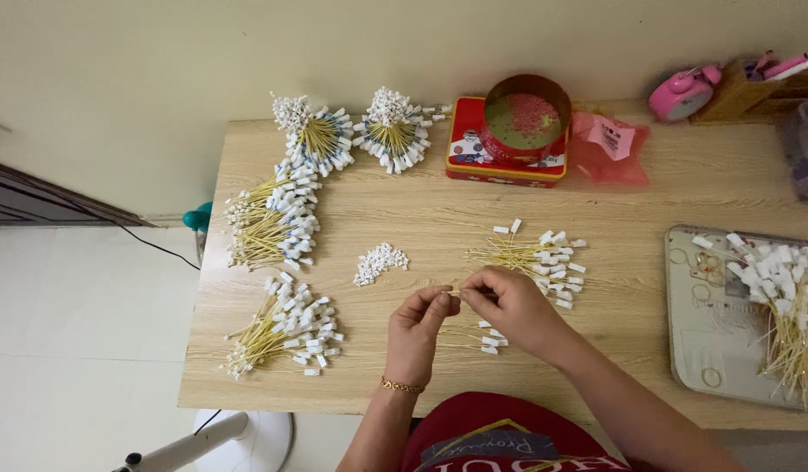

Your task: Assemble small wire components by attaching white pieces to yellow wires.

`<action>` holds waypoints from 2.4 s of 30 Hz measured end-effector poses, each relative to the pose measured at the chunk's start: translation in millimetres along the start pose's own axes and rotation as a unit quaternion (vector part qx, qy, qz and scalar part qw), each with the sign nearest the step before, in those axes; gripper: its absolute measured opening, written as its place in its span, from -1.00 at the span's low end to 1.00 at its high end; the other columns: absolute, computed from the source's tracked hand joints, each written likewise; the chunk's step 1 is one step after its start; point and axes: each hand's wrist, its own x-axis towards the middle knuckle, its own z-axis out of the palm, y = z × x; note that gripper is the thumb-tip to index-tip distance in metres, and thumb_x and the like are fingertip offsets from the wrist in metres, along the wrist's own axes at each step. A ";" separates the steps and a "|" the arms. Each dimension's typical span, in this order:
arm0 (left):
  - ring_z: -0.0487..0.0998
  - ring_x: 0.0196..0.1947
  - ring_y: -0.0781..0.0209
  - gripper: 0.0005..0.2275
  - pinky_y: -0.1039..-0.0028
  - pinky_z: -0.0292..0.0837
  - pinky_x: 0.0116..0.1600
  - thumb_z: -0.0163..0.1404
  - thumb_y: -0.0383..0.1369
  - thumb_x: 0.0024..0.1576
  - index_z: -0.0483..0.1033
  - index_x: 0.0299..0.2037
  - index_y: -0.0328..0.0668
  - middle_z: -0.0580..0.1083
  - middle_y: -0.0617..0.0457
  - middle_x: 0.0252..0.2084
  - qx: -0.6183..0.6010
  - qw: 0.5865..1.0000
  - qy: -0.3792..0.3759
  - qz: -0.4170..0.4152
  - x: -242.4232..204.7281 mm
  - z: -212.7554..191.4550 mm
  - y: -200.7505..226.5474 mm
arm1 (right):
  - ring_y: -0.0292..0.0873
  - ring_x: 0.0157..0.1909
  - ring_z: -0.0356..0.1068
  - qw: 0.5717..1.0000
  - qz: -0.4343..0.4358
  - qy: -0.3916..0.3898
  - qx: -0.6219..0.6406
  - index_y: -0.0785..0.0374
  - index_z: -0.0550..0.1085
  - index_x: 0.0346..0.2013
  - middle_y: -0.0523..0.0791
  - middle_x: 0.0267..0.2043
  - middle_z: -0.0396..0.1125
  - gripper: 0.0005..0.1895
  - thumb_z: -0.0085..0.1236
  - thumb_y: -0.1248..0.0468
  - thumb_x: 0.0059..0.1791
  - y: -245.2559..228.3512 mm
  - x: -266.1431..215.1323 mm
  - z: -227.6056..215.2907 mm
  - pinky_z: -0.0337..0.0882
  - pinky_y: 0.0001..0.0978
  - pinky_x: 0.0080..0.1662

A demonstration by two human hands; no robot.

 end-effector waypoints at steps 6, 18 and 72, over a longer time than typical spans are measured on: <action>0.60 -0.20 0.26 -0.86 0.41 0.56 0.02 0.10 -0.46 0.21 0.61 -0.09 -0.34 0.60 -0.01 -0.24 -0.082 0.996 0.021 -0.026 -1.6 1.4 -8.4 | -0.18 -0.31 0.48 0.983 -0.147 0.063 -0.090 0.26 0.56 -0.25 -0.12 -0.33 0.46 -0.86 0.23 0.25 -0.02 1.8 -3.7 5.1 0.45 -0.34 -0.27; 0.59 -0.23 0.27 -0.88 0.43 0.55 -0.04 0.11 -0.47 0.17 0.59 -0.12 -0.27 0.58 0.06 -0.22 -0.132 0.988 0.064 -0.050 -4.5 8.9 -10.9 | -0.32 -0.41 0.33 0.999 0.007 0.013 0.045 0.30 0.56 -0.24 -0.18 -0.41 0.41 -0.82 0.18 0.22 0.02 13.0 -2.1 12.3 0.37 -0.41 -0.35; 0.65 -0.22 0.13 -0.84 0.33 0.64 -0.10 0.13 -0.61 0.16 0.59 -0.07 -0.37 0.60 -0.11 -0.18 -0.147 0.987 -0.049 -0.037 5.4 -22.9 -40.6 | -0.32 -0.44 0.40 0.997 0.060 -0.034 -0.022 0.28 0.55 -0.34 -0.15 -0.51 0.47 -0.82 0.17 0.21 -0.09 -0.6 -0.9 -0.4 0.44 -0.38 -0.31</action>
